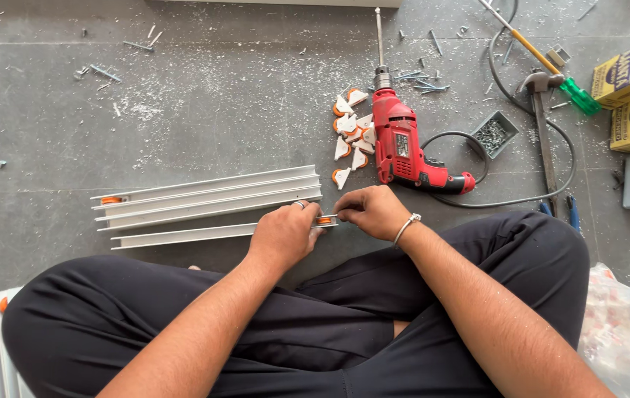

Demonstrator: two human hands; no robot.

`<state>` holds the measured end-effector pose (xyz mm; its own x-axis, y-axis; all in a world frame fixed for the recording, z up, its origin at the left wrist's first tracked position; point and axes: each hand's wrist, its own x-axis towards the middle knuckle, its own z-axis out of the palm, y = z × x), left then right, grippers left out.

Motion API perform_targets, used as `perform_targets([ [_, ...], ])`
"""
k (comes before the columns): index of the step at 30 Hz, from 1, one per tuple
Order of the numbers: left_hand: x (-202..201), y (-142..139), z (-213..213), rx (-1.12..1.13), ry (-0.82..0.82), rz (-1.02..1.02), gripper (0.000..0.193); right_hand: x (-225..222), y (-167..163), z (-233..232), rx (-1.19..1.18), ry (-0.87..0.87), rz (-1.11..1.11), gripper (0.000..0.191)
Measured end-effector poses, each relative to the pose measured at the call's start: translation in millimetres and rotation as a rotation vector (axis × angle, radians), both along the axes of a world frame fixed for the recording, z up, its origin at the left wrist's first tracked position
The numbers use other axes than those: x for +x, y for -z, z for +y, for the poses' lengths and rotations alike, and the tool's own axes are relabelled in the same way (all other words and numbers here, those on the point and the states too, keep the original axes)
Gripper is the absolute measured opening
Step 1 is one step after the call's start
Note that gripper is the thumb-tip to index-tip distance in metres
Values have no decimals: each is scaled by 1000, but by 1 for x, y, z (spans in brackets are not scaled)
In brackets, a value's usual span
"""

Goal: The person sits on the floor and uses a red power drill to attach small orange and white plastic clips to the ends of several white metal profiles. They repeatedly pick up a profile, place a clip, and drive a screw to secure it before moving to the next piece.

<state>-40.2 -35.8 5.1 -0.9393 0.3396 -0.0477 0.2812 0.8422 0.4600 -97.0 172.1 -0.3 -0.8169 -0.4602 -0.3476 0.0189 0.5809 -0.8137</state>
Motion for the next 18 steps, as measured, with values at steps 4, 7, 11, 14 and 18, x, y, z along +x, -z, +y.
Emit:
perform_targets([
  [4, 1, -4, -1, -9, -2, -33, 28, 3, -3, -5, 15, -74, 163, 17],
  [7, 1, -9, -1, 4, -10, -51, 28, 15, -11, -6, 172, -220, 497, 13],
  [11, 5, -15, -1, 37, -23, -82, 27, 16, -18, -7, -5, -35, 620, 15],
  [14, 8, -21, -2, 51, -47, -132, 27, 11, -21, -5, 82, 195, 268, 14],
  [18, 8, -30, -2, 98, -53, -157, 31, 22, -23, -7, 138, 60, 229, 16],
])
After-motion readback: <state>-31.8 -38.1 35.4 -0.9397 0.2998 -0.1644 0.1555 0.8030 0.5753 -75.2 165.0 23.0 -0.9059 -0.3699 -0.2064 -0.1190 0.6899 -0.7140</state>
